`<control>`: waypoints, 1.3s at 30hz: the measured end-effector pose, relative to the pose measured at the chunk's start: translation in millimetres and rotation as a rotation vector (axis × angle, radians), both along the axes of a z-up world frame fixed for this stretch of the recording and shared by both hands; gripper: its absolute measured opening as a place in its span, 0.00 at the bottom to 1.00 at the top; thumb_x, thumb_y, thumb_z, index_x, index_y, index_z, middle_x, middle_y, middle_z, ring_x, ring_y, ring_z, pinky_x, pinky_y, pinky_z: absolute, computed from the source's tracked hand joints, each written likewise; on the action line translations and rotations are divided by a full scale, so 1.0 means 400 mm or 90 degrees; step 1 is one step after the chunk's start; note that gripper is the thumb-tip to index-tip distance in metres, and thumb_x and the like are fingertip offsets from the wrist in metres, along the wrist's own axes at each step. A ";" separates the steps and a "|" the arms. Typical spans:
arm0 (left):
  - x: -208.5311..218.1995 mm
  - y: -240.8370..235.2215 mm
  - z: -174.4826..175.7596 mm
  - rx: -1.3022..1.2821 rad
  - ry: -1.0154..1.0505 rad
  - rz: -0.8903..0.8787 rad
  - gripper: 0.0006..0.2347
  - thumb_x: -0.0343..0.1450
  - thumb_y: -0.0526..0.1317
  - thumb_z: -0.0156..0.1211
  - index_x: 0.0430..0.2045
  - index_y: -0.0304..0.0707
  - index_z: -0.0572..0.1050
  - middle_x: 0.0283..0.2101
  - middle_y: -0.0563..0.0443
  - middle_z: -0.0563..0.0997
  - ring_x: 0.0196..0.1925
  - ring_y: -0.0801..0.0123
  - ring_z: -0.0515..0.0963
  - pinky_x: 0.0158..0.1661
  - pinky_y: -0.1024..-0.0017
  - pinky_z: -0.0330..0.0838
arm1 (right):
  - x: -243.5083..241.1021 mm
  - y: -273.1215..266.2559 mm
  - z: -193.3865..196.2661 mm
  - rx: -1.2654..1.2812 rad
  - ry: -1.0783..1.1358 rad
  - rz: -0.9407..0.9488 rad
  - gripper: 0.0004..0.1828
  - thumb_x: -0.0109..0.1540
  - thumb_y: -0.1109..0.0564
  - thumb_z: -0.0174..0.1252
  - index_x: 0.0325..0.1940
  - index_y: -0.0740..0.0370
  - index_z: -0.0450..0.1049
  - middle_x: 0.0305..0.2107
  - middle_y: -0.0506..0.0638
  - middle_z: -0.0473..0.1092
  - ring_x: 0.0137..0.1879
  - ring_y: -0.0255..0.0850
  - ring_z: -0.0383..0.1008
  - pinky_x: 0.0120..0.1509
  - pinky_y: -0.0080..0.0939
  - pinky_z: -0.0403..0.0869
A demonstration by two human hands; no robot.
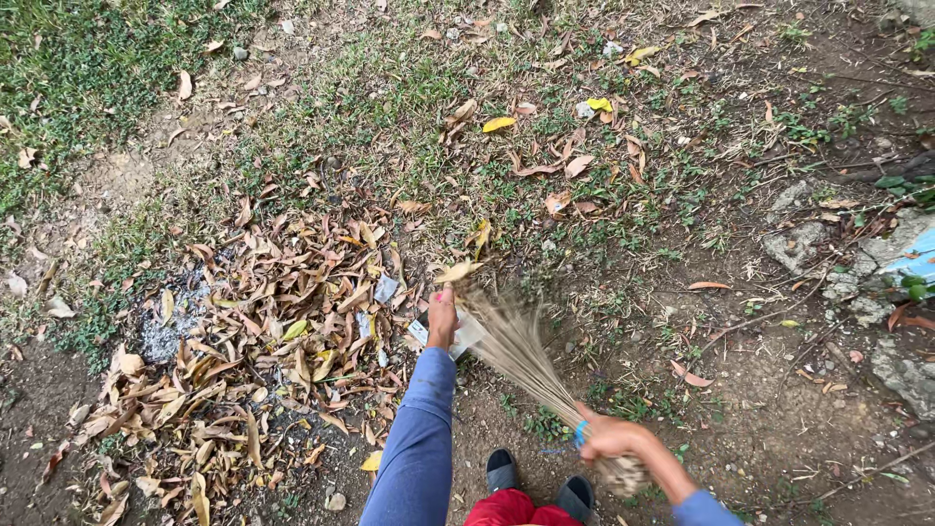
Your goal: The person sweeps dry leaves and debris on a dirt path using a traditional broom and a dustpan. They gather the leaves into a pile and then scoop them into the dustpan, repeating the process to clear the area.
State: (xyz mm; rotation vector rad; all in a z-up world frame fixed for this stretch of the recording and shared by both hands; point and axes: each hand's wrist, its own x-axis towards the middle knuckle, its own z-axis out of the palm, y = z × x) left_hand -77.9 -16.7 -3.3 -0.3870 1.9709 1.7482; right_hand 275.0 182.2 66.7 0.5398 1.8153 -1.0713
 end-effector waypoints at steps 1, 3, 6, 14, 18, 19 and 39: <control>-0.002 -0.001 0.000 0.015 -0.018 0.003 0.19 0.73 0.57 0.53 0.38 0.40 0.68 0.25 0.56 0.67 0.23 0.72 0.67 0.20 0.67 0.66 | 0.011 0.036 0.044 -0.012 -0.001 0.025 0.68 0.48 0.56 0.67 0.81 0.50 0.29 0.44 0.56 0.79 0.38 0.42 0.78 0.44 0.42 0.76; -0.011 -0.008 0.002 0.043 -0.054 0.010 0.17 0.73 0.57 0.53 0.40 0.44 0.66 0.25 0.56 0.65 0.23 0.73 0.64 0.21 0.68 0.66 | 0.032 0.113 0.130 -0.050 0.015 0.032 0.65 0.50 0.55 0.68 0.81 0.50 0.32 0.45 0.53 0.78 0.39 0.39 0.77 0.43 0.38 0.76; -0.010 -0.021 -0.001 0.030 -0.059 0.019 0.16 0.72 0.56 0.52 0.39 0.45 0.66 0.24 0.56 0.67 0.21 0.74 0.66 0.20 0.69 0.66 | 0.066 0.202 0.203 -0.100 0.005 -0.093 0.64 0.49 0.59 0.67 0.80 0.49 0.35 0.39 0.54 0.78 0.40 0.39 0.80 0.47 0.37 0.81; 0.031 -0.050 -0.009 0.004 -0.016 0.012 0.19 0.73 0.56 0.53 0.44 0.40 0.69 0.24 0.55 0.70 0.20 0.73 0.69 0.19 0.69 0.68 | -0.104 0.195 0.037 0.265 -0.044 -0.077 0.56 0.50 0.57 0.66 0.76 0.61 0.42 0.37 0.59 0.76 0.34 0.44 0.73 0.39 0.41 0.72; 0.035 -0.049 -0.010 0.025 -0.034 0.008 0.18 0.72 0.56 0.52 0.43 0.43 0.68 0.25 0.57 0.70 0.21 0.76 0.68 0.20 0.72 0.69 | -0.159 0.042 -0.097 0.156 -0.003 0.075 0.42 0.48 0.49 0.73 0.60 0.76 0.72 0.42 0.58 0.76 0.40 0.42 0.78 0.45 0.39 0.77; 0.032 -0.048 -0.011 0.057 -0.045 0.015 0.17 0.72 0.55 0.53 0.42 0.42 0.68 0.24 0.57 0.67 0.20 0.75 0.66 0.19 0.72 0.66 | -0.157 0.011 -0.102 0.156 0.008 0.107 0.44 0.48 0.50 0.72 0.63 0.73 0.68 0.42 0.58 0.77 0.41 0.43 0.78 0.46 0.40 0.77; -0.102 0.224 0.056 0.169 -0.019 -0.103 0.16 0.74 0.53 0.53 0.43 0.41 0.66 0.25 0.46 0.73 0.20 0.70 0.73 0.20 0.72 0.70 | 0.136 0.658 0.150 0.107 0.313 -0.467 0.45 0.46 0.62 0.68 0.69 0.63 0.65 0.50 0.59 0.74 0.52 0.46 0.75 0.58 0.45 0.73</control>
